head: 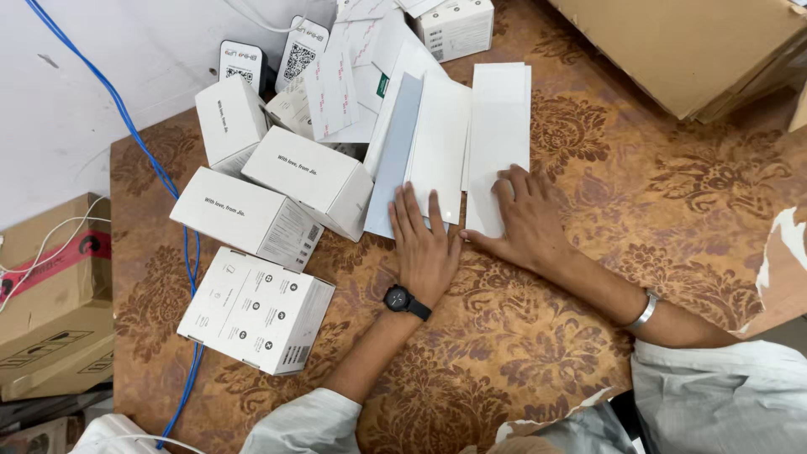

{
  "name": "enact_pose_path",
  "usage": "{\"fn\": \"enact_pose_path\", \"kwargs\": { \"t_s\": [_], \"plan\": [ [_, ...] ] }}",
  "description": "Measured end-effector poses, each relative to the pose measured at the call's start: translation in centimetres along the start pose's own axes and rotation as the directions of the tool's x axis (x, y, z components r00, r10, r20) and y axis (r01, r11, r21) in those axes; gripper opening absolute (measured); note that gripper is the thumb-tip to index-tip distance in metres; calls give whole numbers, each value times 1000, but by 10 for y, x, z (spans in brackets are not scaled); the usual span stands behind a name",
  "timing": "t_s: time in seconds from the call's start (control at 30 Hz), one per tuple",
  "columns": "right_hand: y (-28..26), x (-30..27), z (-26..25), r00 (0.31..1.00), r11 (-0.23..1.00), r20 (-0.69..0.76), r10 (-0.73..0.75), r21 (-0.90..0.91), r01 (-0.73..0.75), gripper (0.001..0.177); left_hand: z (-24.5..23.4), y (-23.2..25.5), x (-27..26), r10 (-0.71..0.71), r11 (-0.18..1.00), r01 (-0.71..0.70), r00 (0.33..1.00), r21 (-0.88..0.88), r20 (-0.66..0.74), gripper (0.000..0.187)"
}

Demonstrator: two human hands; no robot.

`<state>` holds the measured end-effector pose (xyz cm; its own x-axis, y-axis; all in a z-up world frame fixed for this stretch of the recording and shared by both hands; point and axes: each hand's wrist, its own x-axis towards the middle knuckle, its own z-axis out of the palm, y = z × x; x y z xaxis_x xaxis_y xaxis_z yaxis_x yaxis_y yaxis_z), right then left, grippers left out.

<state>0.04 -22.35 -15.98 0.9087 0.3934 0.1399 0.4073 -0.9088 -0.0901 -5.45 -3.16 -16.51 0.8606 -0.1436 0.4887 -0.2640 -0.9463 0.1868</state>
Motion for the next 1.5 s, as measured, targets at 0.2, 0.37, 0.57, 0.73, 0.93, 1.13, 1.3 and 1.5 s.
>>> {"fn": "enact_pose_path", "kwargs": {
  "t_s": [0.2,0.37,0.57,0.73,0.93,1.13,1.3,1.5],
  "plan": [
    [3,3,14,994,997,-98,58,61,-52,100,5,-3,0,0,998,-1,1000,-59,-18,70],
    [13,1,12,982,977,59,178,106,-183,98,10,-5,-2,-40,999,40,999,2,33,72],
    [0,1,14,982,979,54,183,76,-187,106,21,-6,2,52,998,-54,996,21,69,68],
    [11,3,15,988,983,-13,156,105,-154,103,18,-3,0,48,901,-211,917,379,397,77],
    [25,2,3,970,837,-26,241,512,-194,90,25,-4,-1,127,789,-269,951,552,281,67],
    [35,3,2,949,457,-108,298,889,-42,67,19,-2,0,188,634,-328,944,700,272,61],
    [24,0,-25,848,120,160,505,960,-253,63,24,-4,2,286,463,-345,930,816,231,48],
    [23,-2,-35,917,-66,141,374,990,-126,79,21,-2,14,275,426,-384,918,819,287,45]
  ]
}}
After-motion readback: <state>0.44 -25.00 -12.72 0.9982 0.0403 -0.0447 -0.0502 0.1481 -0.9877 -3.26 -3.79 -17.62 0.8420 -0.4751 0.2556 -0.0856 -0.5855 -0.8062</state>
